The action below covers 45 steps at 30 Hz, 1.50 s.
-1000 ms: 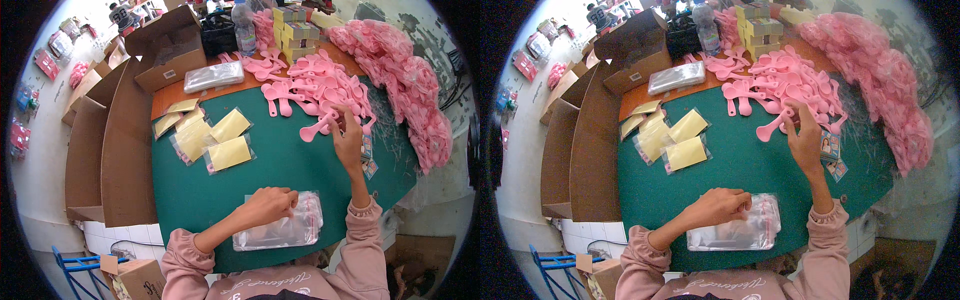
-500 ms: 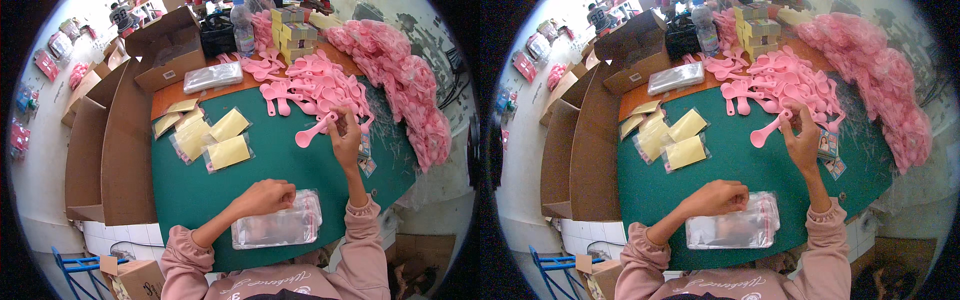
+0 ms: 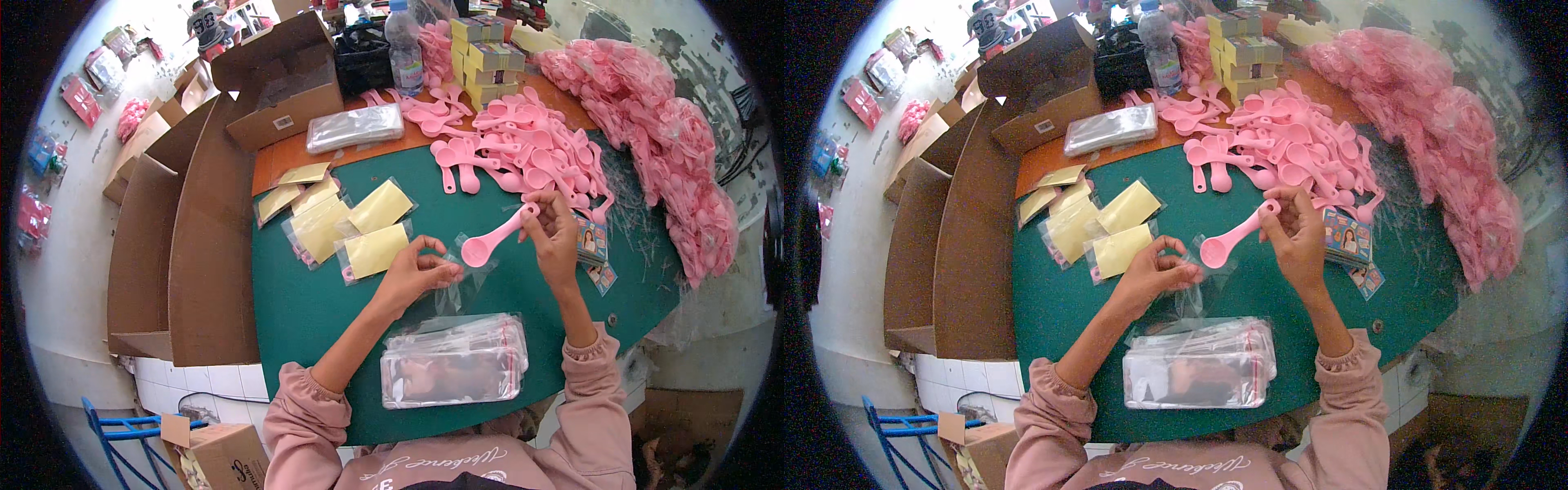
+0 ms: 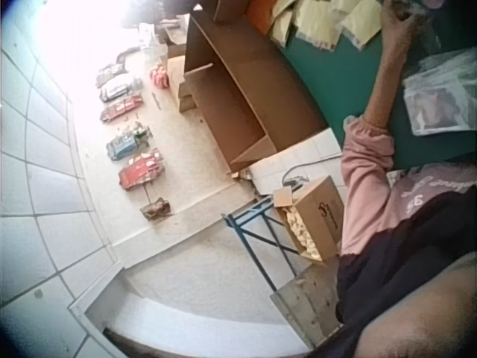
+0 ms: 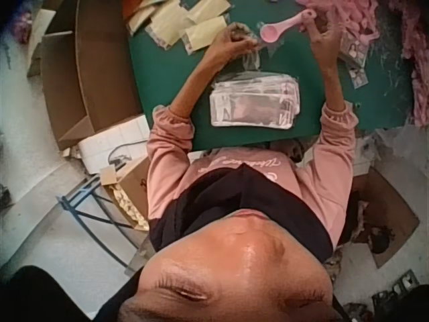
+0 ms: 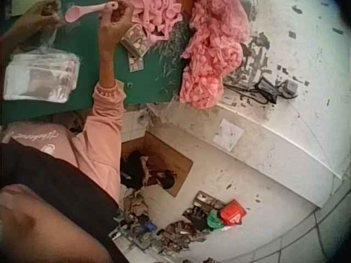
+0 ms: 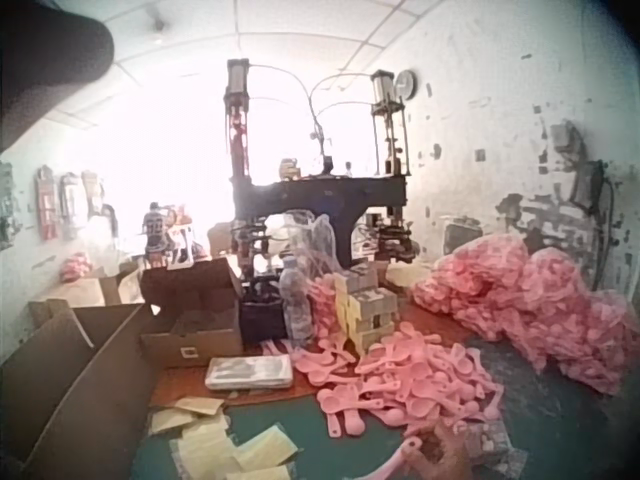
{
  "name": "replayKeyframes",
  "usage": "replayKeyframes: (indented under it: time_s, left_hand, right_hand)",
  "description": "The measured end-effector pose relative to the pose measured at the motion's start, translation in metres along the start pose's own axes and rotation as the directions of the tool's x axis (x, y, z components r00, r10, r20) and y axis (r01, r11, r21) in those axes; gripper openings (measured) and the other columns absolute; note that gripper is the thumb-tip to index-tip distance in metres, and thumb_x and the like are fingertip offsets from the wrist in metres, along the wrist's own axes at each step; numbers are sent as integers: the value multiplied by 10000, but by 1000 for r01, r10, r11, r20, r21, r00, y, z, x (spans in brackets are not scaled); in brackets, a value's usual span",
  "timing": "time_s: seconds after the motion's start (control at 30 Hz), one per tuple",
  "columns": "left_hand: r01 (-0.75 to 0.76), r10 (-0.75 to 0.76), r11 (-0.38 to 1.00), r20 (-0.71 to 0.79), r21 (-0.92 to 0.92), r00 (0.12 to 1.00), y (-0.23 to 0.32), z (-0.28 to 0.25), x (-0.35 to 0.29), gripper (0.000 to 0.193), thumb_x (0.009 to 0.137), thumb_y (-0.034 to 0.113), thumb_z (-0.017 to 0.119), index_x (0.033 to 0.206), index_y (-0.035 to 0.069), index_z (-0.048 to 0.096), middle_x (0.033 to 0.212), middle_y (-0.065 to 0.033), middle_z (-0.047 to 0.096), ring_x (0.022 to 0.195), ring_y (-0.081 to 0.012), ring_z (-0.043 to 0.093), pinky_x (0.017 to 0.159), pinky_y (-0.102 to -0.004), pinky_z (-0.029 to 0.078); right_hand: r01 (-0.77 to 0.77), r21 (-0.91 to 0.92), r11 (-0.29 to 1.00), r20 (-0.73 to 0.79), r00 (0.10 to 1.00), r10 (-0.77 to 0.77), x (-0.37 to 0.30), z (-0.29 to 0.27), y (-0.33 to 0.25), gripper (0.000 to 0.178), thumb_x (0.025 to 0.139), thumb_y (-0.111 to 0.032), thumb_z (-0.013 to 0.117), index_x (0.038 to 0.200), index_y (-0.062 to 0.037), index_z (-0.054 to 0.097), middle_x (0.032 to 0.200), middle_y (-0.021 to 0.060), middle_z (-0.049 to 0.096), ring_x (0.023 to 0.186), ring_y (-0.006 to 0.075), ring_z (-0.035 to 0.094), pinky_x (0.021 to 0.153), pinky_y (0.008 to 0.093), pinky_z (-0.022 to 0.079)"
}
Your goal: The person repeatedly picks up pink plastic spoons and small printed cards, places them into clear plastic bags, and sets the sealed packages aside on the table. The process is repeated multiple times with consistent handling of each item.
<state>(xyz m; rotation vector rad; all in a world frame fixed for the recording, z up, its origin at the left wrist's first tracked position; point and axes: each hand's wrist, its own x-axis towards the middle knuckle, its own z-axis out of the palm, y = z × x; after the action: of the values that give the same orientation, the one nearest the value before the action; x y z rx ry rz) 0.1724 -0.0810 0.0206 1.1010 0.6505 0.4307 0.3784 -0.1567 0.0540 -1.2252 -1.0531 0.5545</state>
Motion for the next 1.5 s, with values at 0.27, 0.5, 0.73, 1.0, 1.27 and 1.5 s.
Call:
replayKeyframes:
  time_s: [0.27,0.5,0.73,1.0,1.27,1.5]
  left_hand:
    - [-31,33,998,-37,49,999,0,1,0,300,810,121,631,1050,43,469,859,-90,645,784,-115,613,647,-205,474]
    - [-28,34,988,-41,151,999,4,0,0,344,797,131,647,1077,28,475,851,-90,642,772,-114,608,663,-219,473]
    - [-17,24,996,-78,87,997,2,2,1,396,789,129,651,1123,17,469,858,-91,642,763,-110,602,662,-215,472]
    - [-24,34,985,-53,169,998,8,1,0,373,802,117,629,1132,16,486,846,-79,649,747,-95,595,635,-199,458]
    - [-29,27,984,12,178,1000,6,0,2,395,813,132,623,1172,44,482,876,-57,637,776,-79,588,671,-203,464]
    - [-37,31,996,72,85,997,17,8,-5,372,910,300,473,1162,27,489,931,-83,625,890,-130,588,771,-250,478]
  right_hand:
    - [3,53,999,24,1000,-4,-6,9,-1,179,840,-23,543,1009,-8,484,802,38,532,622,69,514,547,182,428]
    - [58,-42,997,-12,998,-59,-8,10,-5,189,837,-23,551,1016,-15,493,803,36,536,636,71,527,546,182,435]
    - [69,-34,997,23,997,-68,-9,14,-3,194,837,-31,557,1021,-18,497,801,30,535,641,64,524,547,183,436]
    - [76,-30,997,7,997,-76,-11,14,-6,184,840,-27,550,1016,-14,498,784,28,535,650,62,521,551,187,437]
    - [-101,-91,991,200,973,117,-14,20,-3,218,818,-30,575,1015,-14,483,760,30,572,629,67,541,545,191,447]
    - [-181,-8,983,230,957,178,-17,23,-1,296,809,-36,591,1053,-20,424,766,47,590,649,74,555,559,199,457]
